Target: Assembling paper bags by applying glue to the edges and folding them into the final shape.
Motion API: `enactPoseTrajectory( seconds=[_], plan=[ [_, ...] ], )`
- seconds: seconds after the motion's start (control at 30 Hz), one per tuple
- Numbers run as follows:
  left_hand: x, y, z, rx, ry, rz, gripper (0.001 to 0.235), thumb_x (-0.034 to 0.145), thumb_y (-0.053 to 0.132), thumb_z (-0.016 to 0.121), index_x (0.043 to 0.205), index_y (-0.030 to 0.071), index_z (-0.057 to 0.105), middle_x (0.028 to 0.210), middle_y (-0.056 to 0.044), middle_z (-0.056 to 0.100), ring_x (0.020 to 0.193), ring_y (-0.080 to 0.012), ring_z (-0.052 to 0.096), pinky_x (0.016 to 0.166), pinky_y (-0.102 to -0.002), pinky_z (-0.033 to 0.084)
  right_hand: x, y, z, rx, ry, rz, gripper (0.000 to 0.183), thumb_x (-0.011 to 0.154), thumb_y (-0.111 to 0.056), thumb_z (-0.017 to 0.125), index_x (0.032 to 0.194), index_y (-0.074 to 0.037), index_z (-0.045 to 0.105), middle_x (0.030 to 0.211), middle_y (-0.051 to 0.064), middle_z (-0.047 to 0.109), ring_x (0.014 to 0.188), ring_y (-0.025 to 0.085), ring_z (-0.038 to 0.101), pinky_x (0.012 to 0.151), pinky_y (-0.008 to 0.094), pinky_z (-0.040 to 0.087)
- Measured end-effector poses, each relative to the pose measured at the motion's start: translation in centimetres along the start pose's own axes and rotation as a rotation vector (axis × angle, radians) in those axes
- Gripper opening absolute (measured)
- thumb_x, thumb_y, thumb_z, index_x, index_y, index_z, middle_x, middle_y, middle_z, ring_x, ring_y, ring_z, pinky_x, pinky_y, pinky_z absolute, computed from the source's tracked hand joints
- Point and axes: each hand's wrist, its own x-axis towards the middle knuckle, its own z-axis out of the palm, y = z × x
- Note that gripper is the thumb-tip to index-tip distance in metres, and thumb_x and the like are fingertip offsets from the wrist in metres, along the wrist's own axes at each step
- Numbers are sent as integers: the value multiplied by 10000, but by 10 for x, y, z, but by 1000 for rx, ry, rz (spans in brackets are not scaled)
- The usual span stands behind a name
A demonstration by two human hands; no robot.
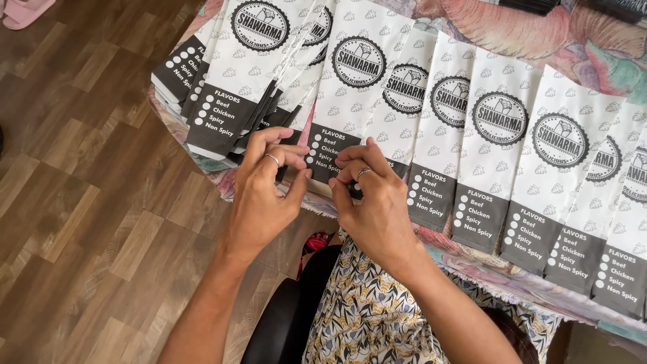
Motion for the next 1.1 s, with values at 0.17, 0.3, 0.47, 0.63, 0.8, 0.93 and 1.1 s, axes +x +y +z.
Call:
enactPoseTrajectory(
  seconds=[0.17,0.3,0.47,0.63,0.8,0.93,1.1],
  plan=[
    [1,17,11,27,74,-66,283,833,-78,726,1020,41,551,1173,-130,532,1030,-356,732,959,-462,562,11,6,-2,66,-40,115,139,756,39,823,822,-11,711,973,116,671,878,321,755,955,509,558],
    [-3,13,19,46,129,-101,295,878,-3,752,1063,31,525,1202,-146,509,1004,-338,736,943,-458,575,13,5,-6,80,-83,134,171,751,36,835,836,-11,694,986,117,667,849,351,743,844,468,581],
    [-4,9,20,-17,152,-110,240,917,-48,695,1054,32,514,1217,-138,501,990,-290,763,961,-450,573,11,0,-16,86,-130,159,140,796,50,797,880,-26,716,1016,108,674,830,291,743,805,416,582],
    [-3,26,27,103,231,-42,171,993,-139,535,1111,-21,497,1216,-166,472,977,-310,770,938,-445,606,8,5,-13,106,-114,110,161,810,60,788,917,-17,696,1022,111,665,830,327,736,791,425,586],
    [-9,22,25,83,202,-60,336,915,4,747,1159,-13,517,1242,-177,466,983,-367,749,930,-453,597,5,4,-13,88,-125,115,168,800,68,790,917,-3,692,970,121,649,815,350,739,768,408,598],
    [-3,23,26,104,222,-65,284,932,-111,660,1153,-30,501,1209,-147,472,944,-316,771,885,-420,602,4,9,-10,90,-97,96,187,785,68,799,927,2,696,952,118,647,786,348,743,737,416,603],
    [-5,30,31,162,241,-39,269,934,-145,665,1142,-54,521,1194,-153,468,948,-348,758,869,-420,609,1,22,8,72,-55,81,265,764,-8,829,930,22,624,939,145,591,790,463,706,692,494,600]
  ],
)
